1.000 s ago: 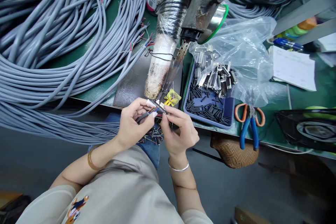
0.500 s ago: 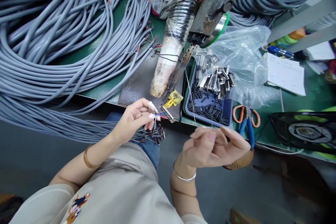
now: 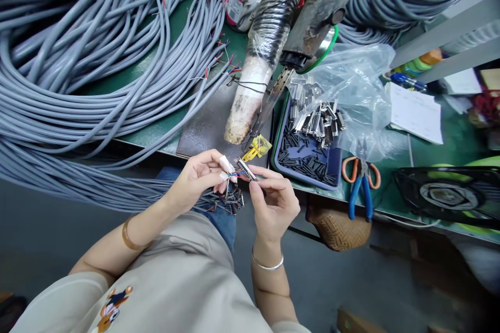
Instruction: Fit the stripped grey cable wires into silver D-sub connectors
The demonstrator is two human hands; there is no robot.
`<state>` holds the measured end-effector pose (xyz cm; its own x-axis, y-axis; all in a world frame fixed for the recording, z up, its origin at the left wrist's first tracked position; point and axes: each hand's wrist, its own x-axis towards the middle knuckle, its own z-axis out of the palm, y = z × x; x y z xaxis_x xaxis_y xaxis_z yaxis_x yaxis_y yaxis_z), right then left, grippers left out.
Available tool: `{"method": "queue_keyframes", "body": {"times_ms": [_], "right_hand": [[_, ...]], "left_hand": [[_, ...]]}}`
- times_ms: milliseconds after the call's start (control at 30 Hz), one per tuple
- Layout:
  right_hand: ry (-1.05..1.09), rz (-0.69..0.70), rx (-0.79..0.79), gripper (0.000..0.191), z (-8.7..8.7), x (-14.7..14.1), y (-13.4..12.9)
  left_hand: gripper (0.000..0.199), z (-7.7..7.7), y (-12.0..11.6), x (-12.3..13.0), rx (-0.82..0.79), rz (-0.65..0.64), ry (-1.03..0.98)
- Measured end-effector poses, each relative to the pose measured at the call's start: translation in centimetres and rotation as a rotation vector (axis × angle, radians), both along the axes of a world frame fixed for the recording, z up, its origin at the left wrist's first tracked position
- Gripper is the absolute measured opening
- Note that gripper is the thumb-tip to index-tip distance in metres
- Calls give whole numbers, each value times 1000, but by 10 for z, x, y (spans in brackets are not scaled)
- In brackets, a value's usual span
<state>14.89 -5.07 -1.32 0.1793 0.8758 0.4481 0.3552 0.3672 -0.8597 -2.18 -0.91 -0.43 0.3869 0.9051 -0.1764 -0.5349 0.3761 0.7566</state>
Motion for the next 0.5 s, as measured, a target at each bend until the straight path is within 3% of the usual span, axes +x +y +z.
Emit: {"method": "queue_keyframes", "body": {"times_ms": [133, 367, 500], "right_hand": [[-120, -73, 128, 18, -2, -2, 0], [-365, -163, 302, 28, -7, -2, 8], [-349, -133, 267, 23, -10, -2, 13]], "left_hand": [[22, -2, 1, -1, 2, -2, -8], [24, -1, 0, 5, 103, 57, 178], [24, 1, 1, 11, 149, 163, 292]]}}
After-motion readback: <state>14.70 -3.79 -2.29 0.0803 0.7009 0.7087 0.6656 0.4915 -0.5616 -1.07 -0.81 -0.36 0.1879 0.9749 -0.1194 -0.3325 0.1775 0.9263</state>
